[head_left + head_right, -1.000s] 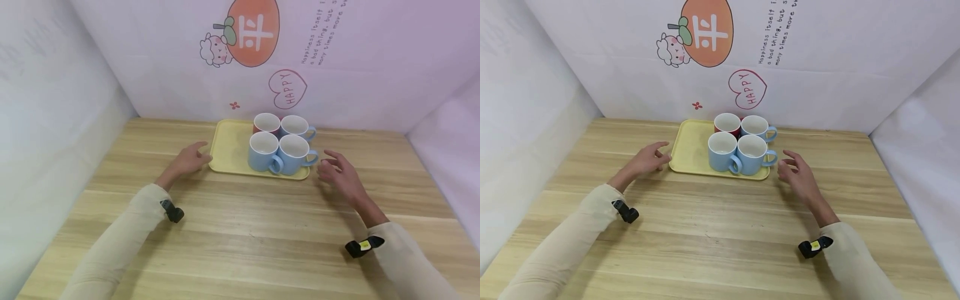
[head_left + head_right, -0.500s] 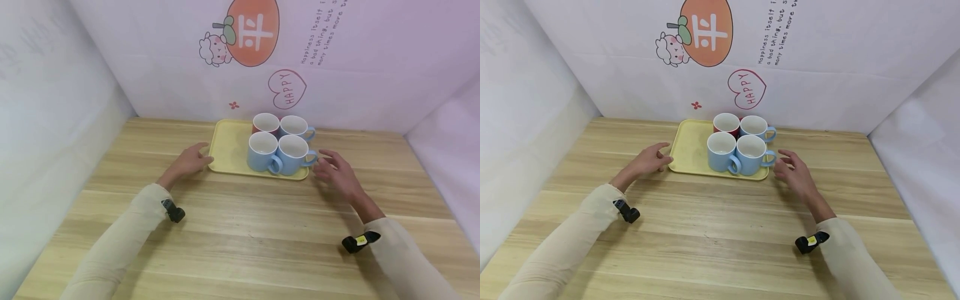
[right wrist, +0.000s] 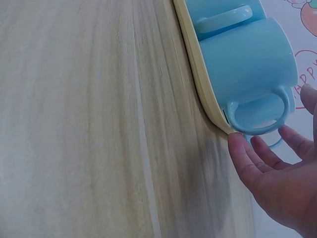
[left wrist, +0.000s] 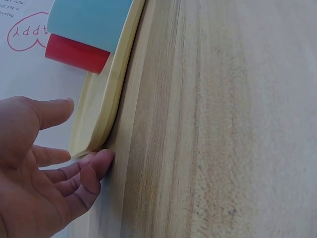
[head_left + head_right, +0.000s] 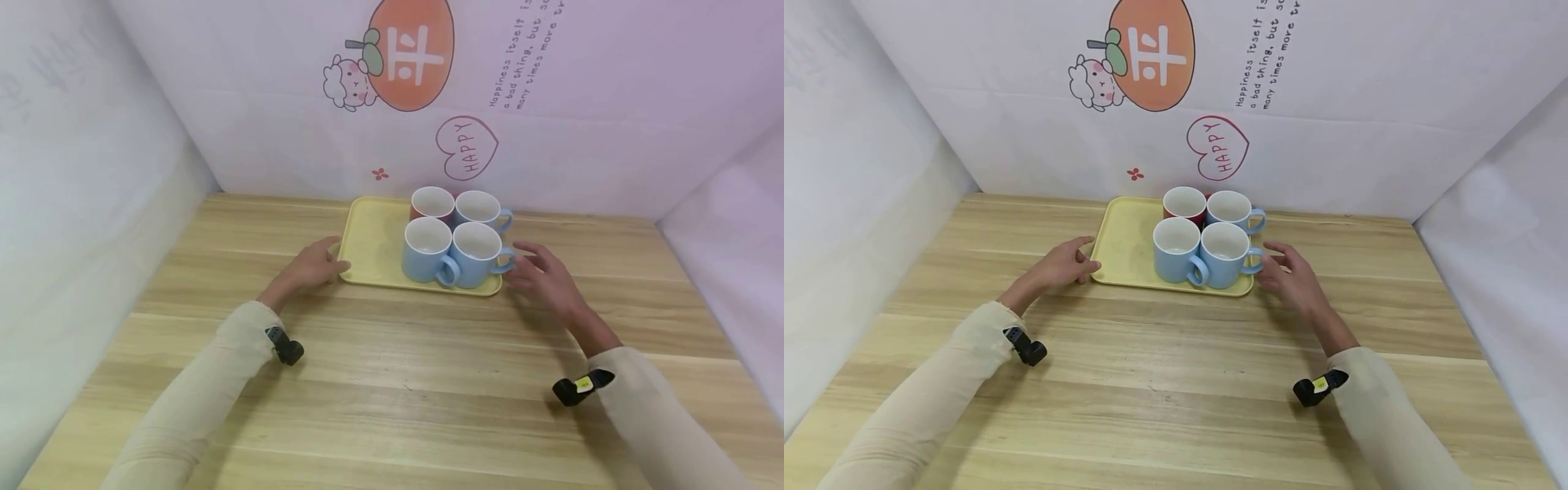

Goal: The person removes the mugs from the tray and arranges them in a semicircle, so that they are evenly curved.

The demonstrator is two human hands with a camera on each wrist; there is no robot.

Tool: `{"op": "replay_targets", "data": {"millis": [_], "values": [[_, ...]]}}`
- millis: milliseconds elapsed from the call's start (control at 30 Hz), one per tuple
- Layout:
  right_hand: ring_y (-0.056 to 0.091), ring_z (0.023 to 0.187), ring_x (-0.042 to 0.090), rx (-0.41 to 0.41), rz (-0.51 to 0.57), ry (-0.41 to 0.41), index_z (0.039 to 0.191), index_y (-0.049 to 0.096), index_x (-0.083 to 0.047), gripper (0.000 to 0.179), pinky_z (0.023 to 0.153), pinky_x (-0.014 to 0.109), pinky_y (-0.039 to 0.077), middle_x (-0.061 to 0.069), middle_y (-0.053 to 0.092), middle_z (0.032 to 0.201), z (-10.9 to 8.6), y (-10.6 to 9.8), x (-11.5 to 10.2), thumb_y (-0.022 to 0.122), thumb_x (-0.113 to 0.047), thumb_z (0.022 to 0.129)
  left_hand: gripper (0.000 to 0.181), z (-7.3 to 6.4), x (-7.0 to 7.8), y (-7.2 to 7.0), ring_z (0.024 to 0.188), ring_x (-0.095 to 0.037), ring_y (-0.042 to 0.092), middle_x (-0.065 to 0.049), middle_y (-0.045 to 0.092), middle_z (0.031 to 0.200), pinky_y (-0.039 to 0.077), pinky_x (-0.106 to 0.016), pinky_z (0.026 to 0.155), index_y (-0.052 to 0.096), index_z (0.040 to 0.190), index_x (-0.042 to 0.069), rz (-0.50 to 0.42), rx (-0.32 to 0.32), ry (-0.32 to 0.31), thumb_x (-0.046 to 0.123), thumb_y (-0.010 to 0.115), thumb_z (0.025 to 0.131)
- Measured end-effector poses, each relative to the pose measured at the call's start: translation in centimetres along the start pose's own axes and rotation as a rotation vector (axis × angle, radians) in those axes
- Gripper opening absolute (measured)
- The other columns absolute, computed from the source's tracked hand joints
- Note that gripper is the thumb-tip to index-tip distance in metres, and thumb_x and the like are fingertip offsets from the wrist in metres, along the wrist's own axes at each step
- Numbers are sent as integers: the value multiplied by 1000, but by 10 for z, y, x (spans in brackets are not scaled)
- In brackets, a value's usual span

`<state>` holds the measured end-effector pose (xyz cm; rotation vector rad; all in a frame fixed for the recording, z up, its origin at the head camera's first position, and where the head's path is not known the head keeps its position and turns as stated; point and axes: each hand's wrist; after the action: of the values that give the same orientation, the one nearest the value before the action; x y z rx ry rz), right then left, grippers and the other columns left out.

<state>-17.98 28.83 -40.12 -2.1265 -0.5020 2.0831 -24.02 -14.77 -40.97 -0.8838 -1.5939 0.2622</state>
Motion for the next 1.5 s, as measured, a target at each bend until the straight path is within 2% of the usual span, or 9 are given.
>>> {"op": "replay_targets", "data": {"millis": [300,433,567,833,1100,1333,1500], "values": [[65,104,21,-26,19,20,154,27,3,61,91,33,54,35,45,137,8,3,3,46,-32,107,73,2,-3,2,61,-17,50,-8,60,77,42,-28,56,26,157,3,-22,-6,-7,21,63,97],[65,104,23,-18,9,28,150,34,3,60,90,34,54,32,49,135,12,4,6,48,-36,106,73,3,-4,3,57,-16,47,-7,58,72,40,-29,54,27,157,4,-25,-23,19,19,64,97],[64,106,24,-5,-8,33,145,41,4,56,90,35,55,30,52,134,12,6,6,49,-36,106,75,4,-3,3,56,-16,47,-8,60,72,40,-29,54,26,158,3,-19,-39,26,19,66,96],[63,106,22,-8,-17,73,148,38,6,56,91,34,54,33,50,134,12,8,7,46,-32,107,82,6,-4,5,60,-17,51,-9,61,78,42,-29,55,22,158,0,4,-41,3,20,69,93],[59,113,32,-20,-59,105,149,39,4,58,93,35,53,31,49,138,13,8,8,43,-38,107,82,8,-6,8,56,-15,49,-7,61,72,40,-27,51,27,157,2,-3,-24,15,17,72,91],[56,116,36,-18,-85,113,147,41,3,60,95,37,52,29,48,140,15,9,3,41,-41,107,79,7,-3,8,62,-18,51,-10,61,78,42,-29,54,31,156,3,23,3,24,18,73,90],[56,118,36,-28,-63,103,147,40,5,59,97,38,50,30,47,140,16,9,1,41,-39,108,80,6,-3,8,62,-18,51,-9,60,78,43,-29,55,32,156,4,40,19,33,18,73,89]]}}
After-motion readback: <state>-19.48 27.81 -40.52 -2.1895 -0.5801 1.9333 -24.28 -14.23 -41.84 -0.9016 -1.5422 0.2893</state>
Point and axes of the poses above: each hand's wrist, its own z-axis towards the middle knuckle, its own y-axis out of the palm, x = y × z
